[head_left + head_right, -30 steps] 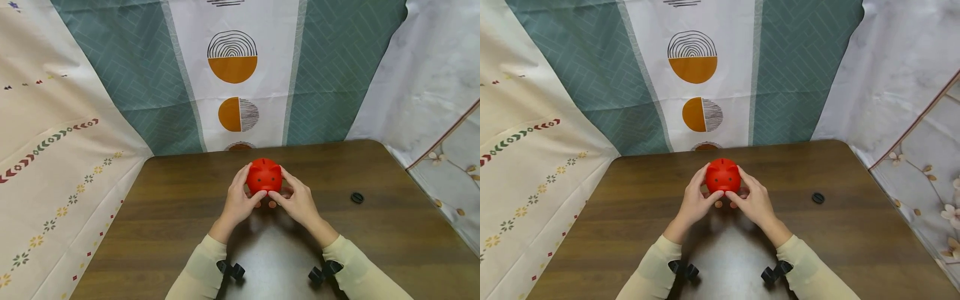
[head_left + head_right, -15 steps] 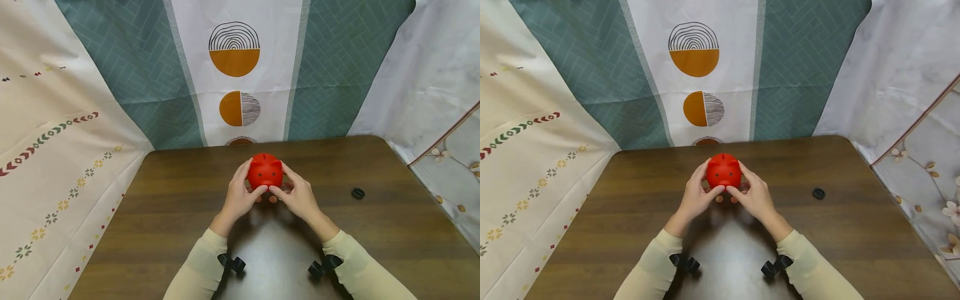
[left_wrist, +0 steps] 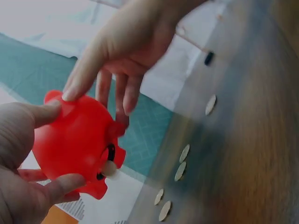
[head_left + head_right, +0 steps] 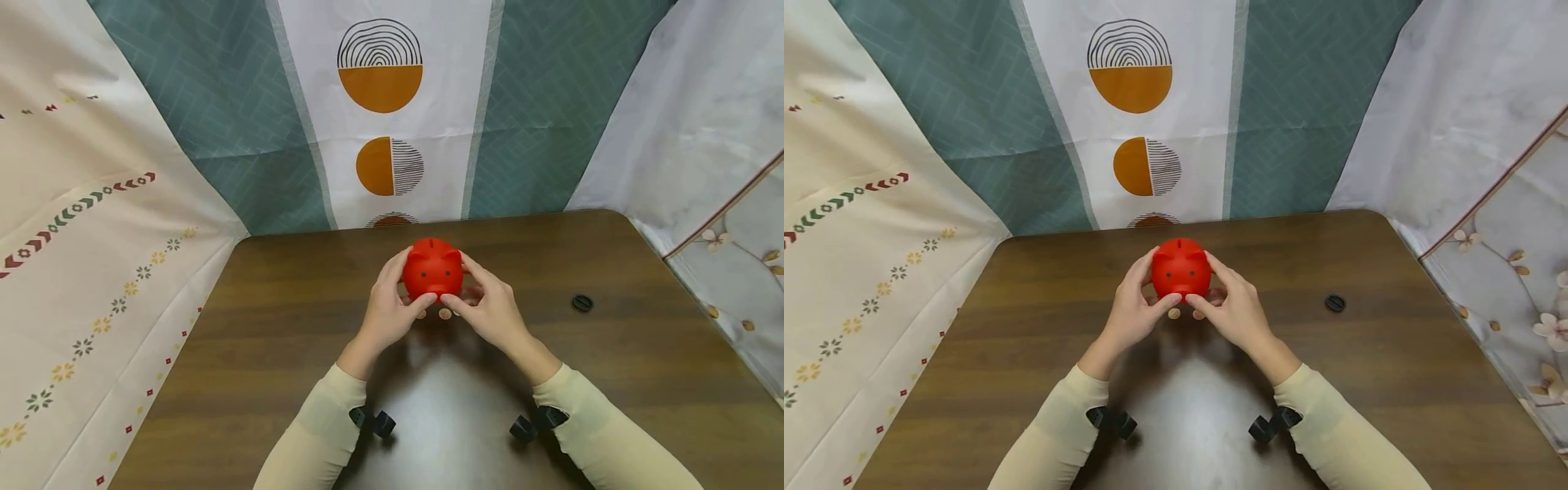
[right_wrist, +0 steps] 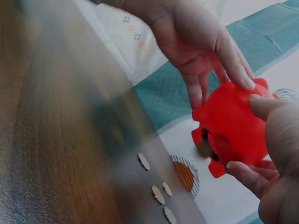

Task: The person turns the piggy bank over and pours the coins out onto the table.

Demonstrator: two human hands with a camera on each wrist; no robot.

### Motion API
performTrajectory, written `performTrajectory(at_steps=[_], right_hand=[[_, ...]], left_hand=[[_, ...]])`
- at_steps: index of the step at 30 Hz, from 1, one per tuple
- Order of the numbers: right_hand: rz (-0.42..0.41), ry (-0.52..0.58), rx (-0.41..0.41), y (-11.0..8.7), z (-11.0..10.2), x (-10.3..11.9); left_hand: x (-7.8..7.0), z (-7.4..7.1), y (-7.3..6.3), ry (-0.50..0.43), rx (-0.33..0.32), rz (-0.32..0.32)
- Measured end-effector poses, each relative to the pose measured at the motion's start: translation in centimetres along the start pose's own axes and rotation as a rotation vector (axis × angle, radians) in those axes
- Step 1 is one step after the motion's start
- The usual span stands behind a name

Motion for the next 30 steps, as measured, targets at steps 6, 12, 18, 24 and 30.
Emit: performTrajectory(at_steps=[6,12,18,24,30], right_hand=[[0.044,0.025,-0.008,-0.4,0.2,-0.6],[0.055,0.010,-0.012,-0.4,0.2,-0.8],[-0.241,-0.018,-0.076,-0.3,-0.2,0.5],[-0.207,-0.020,-0.047,-0.1,-0.2,1.1],[0.067,0.025,0.020,-0.4,0.1,-0.2]], left_hand=[[0.4,0.2,-0.3,-0.007,0.023,-0.023],[0.5,0.4,-0.2,0.018,0.024,-0.029],[-1.0,0.1,-0.5,0.043,-0.118,0.161],[-1.6,-0.2,-0.4,0.094,-0.146,0.137],[-0.2,0.3,-0.5,0.092,-0.022,-0.037]])
Point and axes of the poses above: each hand's wrist, its own y-axis towards the middle knuckle, its own z-axis out of the palm, x = y × z, the point moved 1 cm from there along y, towards the middle knuckle, and after that the axes turned 14 degrees about y, right-handed, at the moved point
